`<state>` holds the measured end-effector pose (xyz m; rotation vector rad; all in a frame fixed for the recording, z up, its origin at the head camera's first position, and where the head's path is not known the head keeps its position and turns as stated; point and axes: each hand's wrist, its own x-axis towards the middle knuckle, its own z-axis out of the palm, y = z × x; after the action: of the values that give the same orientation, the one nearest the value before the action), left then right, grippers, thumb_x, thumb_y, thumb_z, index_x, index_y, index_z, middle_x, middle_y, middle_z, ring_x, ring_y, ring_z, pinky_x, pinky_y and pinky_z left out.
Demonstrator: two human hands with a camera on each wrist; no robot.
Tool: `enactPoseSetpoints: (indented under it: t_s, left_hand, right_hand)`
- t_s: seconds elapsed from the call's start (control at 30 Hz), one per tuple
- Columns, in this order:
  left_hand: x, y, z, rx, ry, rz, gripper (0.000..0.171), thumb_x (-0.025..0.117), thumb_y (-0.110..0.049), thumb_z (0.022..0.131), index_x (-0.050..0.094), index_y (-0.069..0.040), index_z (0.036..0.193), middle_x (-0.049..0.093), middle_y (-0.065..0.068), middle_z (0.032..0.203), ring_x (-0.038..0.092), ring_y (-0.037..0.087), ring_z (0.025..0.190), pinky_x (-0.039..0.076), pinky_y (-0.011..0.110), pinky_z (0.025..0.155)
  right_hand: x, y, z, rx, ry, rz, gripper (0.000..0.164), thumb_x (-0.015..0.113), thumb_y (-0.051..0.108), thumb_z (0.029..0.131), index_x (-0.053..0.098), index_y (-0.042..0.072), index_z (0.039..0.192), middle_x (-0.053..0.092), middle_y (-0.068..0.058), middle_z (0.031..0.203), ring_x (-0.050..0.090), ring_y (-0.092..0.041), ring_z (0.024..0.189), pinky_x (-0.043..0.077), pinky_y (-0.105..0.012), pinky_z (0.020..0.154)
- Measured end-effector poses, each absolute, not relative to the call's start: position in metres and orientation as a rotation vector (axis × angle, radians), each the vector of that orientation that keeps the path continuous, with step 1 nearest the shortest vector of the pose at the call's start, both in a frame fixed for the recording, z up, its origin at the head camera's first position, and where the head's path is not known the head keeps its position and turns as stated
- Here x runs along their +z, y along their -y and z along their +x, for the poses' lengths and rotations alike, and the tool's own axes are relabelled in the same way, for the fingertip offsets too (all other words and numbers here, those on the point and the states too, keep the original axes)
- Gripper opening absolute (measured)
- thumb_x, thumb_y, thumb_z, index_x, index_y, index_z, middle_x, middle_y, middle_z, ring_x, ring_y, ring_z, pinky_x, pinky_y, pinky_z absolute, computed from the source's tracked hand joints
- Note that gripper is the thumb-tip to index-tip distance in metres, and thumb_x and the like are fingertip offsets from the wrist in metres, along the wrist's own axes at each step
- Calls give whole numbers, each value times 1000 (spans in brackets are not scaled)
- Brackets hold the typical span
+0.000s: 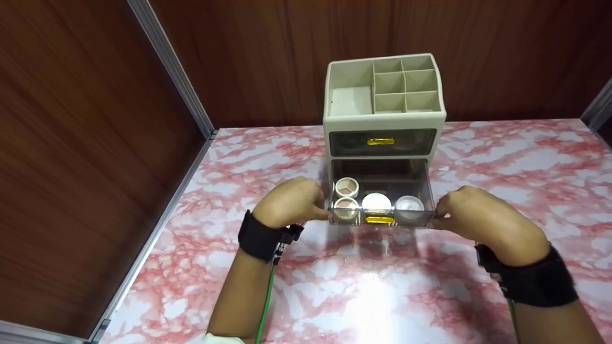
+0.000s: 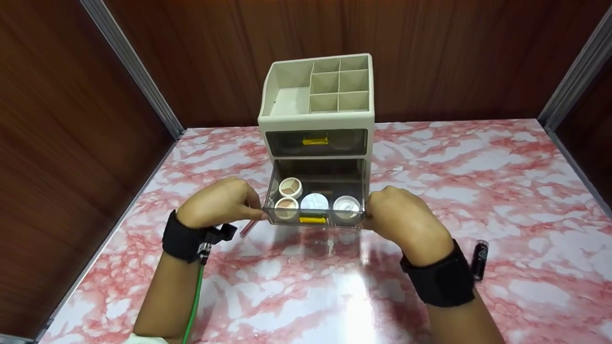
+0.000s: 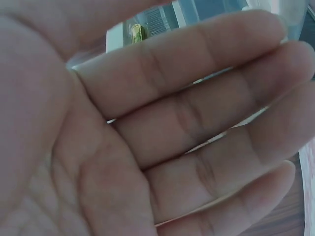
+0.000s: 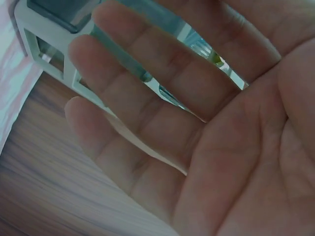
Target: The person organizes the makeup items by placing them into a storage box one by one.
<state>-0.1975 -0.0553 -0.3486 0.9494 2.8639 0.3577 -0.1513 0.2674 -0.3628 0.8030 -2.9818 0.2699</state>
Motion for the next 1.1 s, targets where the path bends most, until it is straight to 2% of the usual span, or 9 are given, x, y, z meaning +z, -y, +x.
enactPoseSetpoints:
  t_s: [0.17, 0.33, 0.53, 0.77, 0.93, 1.1]
  left_hand:
    - [-350, 55, -196, 346, -2849, 951, 21, 69, -43, 73, 66, -27, 60, 55, -15, 52, 50, 9, 49, 40, 27, 47]
    - [-353, 53, -196, 351, -2850, 949, 22, 70, -43, 72, 64, -27, 57, 54, -14, 52, 49, 10, 51, 39, 27, 47]
    - [-357, 55, -194, 368, -2834, 914, 19, 72, -38, 70, 63, -27, 57, 56, -13, 56, 50, 10, 51, 40, 26, 46]
    - [-352, 51, -197, 350, -2841, 955, 17, 72, -34, 69, 65, -24, 57, 55, -14, 54, 48, 10, 51, 39, 27, 45]
    - [-351, 50, -200, 378, -2800, 1017, 15, 72, -31, 70, 65, -27, 58, 54, -15, 53, 44, 8, 49, 38, 27, 45]
    - [-353, 51, -204, 401, -2776, 1059, 15, 72, -31, 72, 66, -28, 59, 54, -14, 52, 44, 8, 50, 38, 26, 46]
  right_hand:
    - [-366, -268, -153, 282, 3058, 777, 15, 71, 33, 71, 62, 26, 61, 57, 14, 64, 49, -9, 56, 42, -32, 53]
    - [-370, -271, -154, 315, 3072, 777, 8, 72, 30, 70, 66, 26, 66, 59, 13, 68, 54, -11, 60, 44, -33, 56]
    - [-374, -272, -155, 342, 3085, 806, 8, 72, 30, 69, 66, 26, 67, 59, 14, 69, 55, -11, 63, 44, -33, 58]
    - [-369, -273, -158, 329, 3070, 848, 11, 72, 28, 70, 64, 24, 64, 55, 14, 64, 48, -7, 56, 41, -28, 53]
    - [-369, -273, -160, 319, 3067, 873, 13, 72, 26, 72, 64, 22, 62, 49, 13, 60, 43, -8, 52, 37, -26, 49]
    - [-370, -273, -163, 298, 3037, 908, 11, 73, 25, 72, 65, 23, 64, 50, 14, 60, 43, -7, 52, 38, -27, 50]
